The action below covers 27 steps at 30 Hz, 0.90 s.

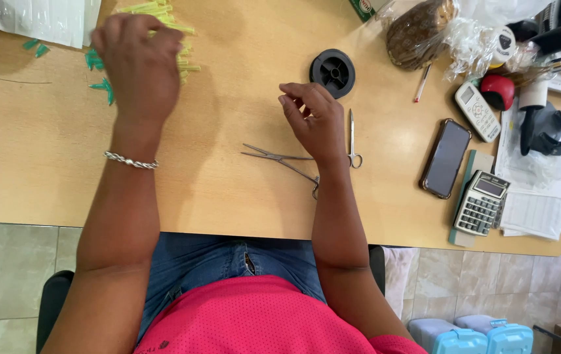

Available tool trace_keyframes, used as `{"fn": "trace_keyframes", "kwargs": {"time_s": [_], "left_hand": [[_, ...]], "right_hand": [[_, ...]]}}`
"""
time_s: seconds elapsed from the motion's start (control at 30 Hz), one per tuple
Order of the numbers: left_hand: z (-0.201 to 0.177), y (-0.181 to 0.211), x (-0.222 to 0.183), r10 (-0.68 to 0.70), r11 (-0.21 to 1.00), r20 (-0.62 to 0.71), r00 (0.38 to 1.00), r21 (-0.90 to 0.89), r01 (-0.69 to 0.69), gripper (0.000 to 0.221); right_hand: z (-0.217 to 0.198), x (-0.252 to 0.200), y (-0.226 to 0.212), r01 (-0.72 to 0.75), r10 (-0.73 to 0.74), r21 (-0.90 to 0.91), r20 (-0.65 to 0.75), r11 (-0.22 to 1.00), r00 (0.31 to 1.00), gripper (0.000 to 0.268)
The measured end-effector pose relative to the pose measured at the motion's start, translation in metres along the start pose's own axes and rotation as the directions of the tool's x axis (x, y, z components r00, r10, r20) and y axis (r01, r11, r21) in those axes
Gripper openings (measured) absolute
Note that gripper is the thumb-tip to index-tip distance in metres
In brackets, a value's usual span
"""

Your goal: Assembling small green plastic components onto a thin wire or needle using hands and surgical forceps.

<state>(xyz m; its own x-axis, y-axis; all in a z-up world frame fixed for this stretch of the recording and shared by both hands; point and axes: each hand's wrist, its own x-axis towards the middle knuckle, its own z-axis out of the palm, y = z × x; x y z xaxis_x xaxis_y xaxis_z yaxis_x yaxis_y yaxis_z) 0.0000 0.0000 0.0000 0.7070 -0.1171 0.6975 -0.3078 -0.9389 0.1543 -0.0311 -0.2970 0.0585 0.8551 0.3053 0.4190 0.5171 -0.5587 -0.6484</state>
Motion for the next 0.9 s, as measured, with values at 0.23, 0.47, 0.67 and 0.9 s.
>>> {"fn": "trace_keyframes", "kwargs": {"time_s": [0.23,0.47,0.67,0.9], "left_hand": [[-0.013,0.002,0.012,-0.044,0.999,-0.079,0.996,0.017,0.046,0.045],[0.046,0.050,0.048,0.082,0.994,0.049,0.995,-0.081,-0.078,0.039],[0.149,0.057,0.094,0.314,0.930,0.080,0.946,0.172,-0.324,0.033],[0.181,0.051,0.083,0.226,0.967,0.240,0.944,0.060,-0.247,0.013]], "right_hand": [[0.010,-0.002,0.017,0.002,-0.001,-0.117,0.010,0.993,1.000,0.012],[0.001,-0.001,0.030,-0.071,0.051,-0.194,-0.104,0.979,0.993,0.011],[-0.002,-0.002,0.038,-0.066,0.028,-0.246,-0.153,0.967,0.988,0.011],[-0.003,-0.001,0.040,-0.078,0.048,-0.179,-0.169,0.981,0.984,0.010]]}}
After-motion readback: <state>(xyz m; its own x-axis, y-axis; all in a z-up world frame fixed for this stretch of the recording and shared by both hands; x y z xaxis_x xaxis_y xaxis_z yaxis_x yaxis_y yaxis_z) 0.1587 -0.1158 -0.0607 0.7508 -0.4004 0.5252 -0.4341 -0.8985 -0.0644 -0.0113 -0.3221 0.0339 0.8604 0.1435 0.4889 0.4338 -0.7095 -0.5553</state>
